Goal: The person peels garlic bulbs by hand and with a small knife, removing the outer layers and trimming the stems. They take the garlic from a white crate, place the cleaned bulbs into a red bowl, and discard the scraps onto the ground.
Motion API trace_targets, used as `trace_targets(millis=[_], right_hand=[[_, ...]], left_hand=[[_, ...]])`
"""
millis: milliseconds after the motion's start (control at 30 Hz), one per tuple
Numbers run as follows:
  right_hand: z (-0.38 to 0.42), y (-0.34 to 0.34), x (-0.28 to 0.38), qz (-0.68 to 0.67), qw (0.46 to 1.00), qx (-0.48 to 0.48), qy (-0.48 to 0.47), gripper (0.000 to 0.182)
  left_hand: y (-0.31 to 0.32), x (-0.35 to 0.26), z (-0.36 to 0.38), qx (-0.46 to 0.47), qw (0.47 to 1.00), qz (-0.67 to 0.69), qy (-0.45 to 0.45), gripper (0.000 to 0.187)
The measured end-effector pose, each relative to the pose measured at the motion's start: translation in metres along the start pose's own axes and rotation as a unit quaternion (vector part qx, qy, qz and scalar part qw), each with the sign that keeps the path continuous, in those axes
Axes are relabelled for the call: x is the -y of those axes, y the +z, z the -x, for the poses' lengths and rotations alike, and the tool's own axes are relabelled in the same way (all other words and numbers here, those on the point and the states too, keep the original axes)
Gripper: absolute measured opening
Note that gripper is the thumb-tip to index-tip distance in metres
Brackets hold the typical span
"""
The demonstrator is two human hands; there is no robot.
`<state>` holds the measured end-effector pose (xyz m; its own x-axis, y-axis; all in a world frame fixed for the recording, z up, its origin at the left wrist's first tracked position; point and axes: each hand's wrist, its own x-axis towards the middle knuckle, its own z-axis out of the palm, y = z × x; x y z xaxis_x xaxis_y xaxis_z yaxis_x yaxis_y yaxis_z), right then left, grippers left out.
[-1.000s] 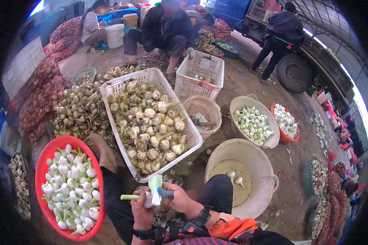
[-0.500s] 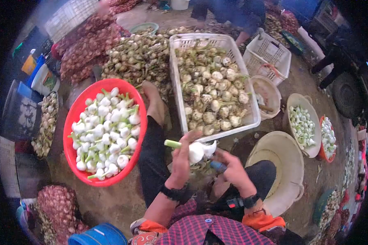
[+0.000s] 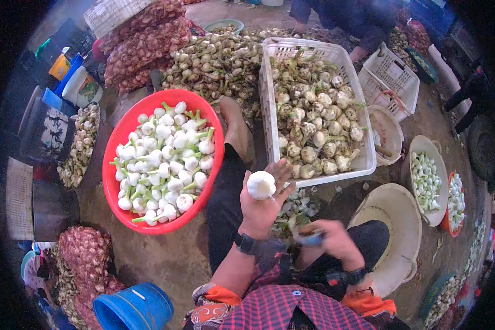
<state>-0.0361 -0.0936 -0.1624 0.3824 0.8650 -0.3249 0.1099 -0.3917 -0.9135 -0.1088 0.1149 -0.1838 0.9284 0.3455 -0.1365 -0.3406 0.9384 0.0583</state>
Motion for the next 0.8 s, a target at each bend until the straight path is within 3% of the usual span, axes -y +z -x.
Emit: trace_targets(millis=[33, 67, 133, 200, 233, 333, 367, 500, 633, 800], right_hand=[[-0.004, 0.012, -0.006, 0.218, 0.975, 0.041, 0.000, 0.055], [-0.006, 0.020, -0.009, 0.462, 0.873, 0.118, 0.101, 0.055], [-0.013, 0.016, -0.005, 0.229, 0.972, -0.053, 0.023, 0.049], [-0.022, 0.008, 0.018, -0.047, 0.988, -0.150, -0.002, 0.040], [-0.029, 0.010, 0.026, -0.091, 0.979, -0.181, -0.031, 0.036], [-0.049, 0.027, 0.031, -0.042, 0.974, -0.202, -0.097, 0.036], [-0.053, 0.033, 0.034, 0.073, 0.952, -0.270, -0.128, 0.037], [-0.056, 0.042, 0.025, 0.158, 0.908, -0.353, -0.161, 0.047], [-0.054, 0.035, 0.024, 0.144, 0.926, -0.321, -0.137, 0.045], [-0.054, 0.035, 0.035, 0.195, 0.916, -0.333, -0.114, 0.037]], left_hand=[[-0.004, 0.003, 0.000, -0.008, 1.000, -0.004, -0.004, 0.052], [-0.007, 0.005, 0.000, -0.016, 1.000, -0.009, -0.008, 0.052], [-0.012, 0.008, 0.004, -0.038, 0.999, -0.020, -0.013, 0.053], [-0.015, 0.008, 0.008, -0.106, 0.994, -0.031, -0.012, 0.053], [-0.012, 0.013, 0.008, -0.135, 0.988, -0.076, 0.001, 0.053], [-0.010, 0.034, 0.003, -0.139, 0.985, -0.098, 0.042, 0.053], [-0.007, 0.041, 0.006, -0.131, 0.981, -0.126, 0.064, 0.049], [-0.002, 0.055, 0.012, -0.143, 0.966, -0.181, 0.116, 0.046], [-0.007, 0.064, 0.015, -0.215, 0.937, -0.230, 0.150, 0.041], [-0.004, 0.066, 0.017, -0.194, 0.925, -0.287, 0.159, 0.039]])
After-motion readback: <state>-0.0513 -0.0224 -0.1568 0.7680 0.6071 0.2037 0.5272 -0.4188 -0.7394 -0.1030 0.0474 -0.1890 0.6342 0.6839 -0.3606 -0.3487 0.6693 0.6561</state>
